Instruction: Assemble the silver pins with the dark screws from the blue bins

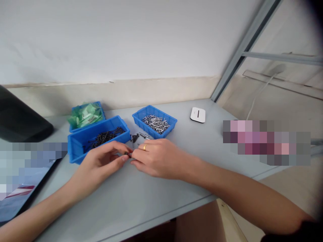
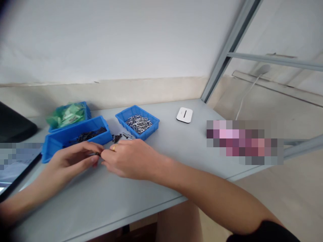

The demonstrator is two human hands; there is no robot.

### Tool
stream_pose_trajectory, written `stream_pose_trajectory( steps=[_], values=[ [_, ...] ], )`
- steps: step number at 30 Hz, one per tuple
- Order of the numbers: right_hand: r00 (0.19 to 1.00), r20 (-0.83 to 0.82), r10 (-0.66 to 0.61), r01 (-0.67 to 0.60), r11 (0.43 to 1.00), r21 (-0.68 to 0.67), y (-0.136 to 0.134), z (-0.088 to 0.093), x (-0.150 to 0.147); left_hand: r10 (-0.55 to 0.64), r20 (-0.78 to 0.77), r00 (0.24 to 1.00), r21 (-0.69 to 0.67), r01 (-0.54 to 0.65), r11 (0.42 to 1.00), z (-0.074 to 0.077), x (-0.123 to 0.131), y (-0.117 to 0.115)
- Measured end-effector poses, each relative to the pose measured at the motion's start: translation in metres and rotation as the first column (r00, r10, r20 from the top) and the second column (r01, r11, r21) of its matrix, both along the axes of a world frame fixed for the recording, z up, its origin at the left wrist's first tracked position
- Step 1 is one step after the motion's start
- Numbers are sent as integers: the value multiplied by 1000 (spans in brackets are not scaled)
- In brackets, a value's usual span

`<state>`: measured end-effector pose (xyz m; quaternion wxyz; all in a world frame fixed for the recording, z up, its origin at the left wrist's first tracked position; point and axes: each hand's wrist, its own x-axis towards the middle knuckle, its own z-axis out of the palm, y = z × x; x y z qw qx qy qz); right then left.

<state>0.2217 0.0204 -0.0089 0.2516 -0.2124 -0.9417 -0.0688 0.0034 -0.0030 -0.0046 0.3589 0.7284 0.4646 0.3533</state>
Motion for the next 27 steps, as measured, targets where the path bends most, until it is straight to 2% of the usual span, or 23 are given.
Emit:
stream_pose_trajectory(
  steps=[4, 9, 14, 23, 27],
  values=[
    [999, -32, -22, 21, 998, -51, 1, 6, 2, -4, 31, 1000, -75, 6, 997, 2, -1, 1],
    [997, 23, 76, -76, 997, 12, 2, 5, 5, -83, -11, 997, -153, 80, 985, 5, 1, -2],
    [993, 77, 90, -91, 996, 3, 3, 3, 4, -60, 32, 998, -218, 65, 974, 5, 3, -3],
    [997, -16, 81, -79, 993, 89, 4, 5, 3, -39, 29, 999, -252, 45, 967, 4, 2, -1],
    [996, -57, 67, -60, 991, 116, 4, 4, 2, -62, 29, 998, -201, 67, 977, 1, 0, 2]
  ],
)
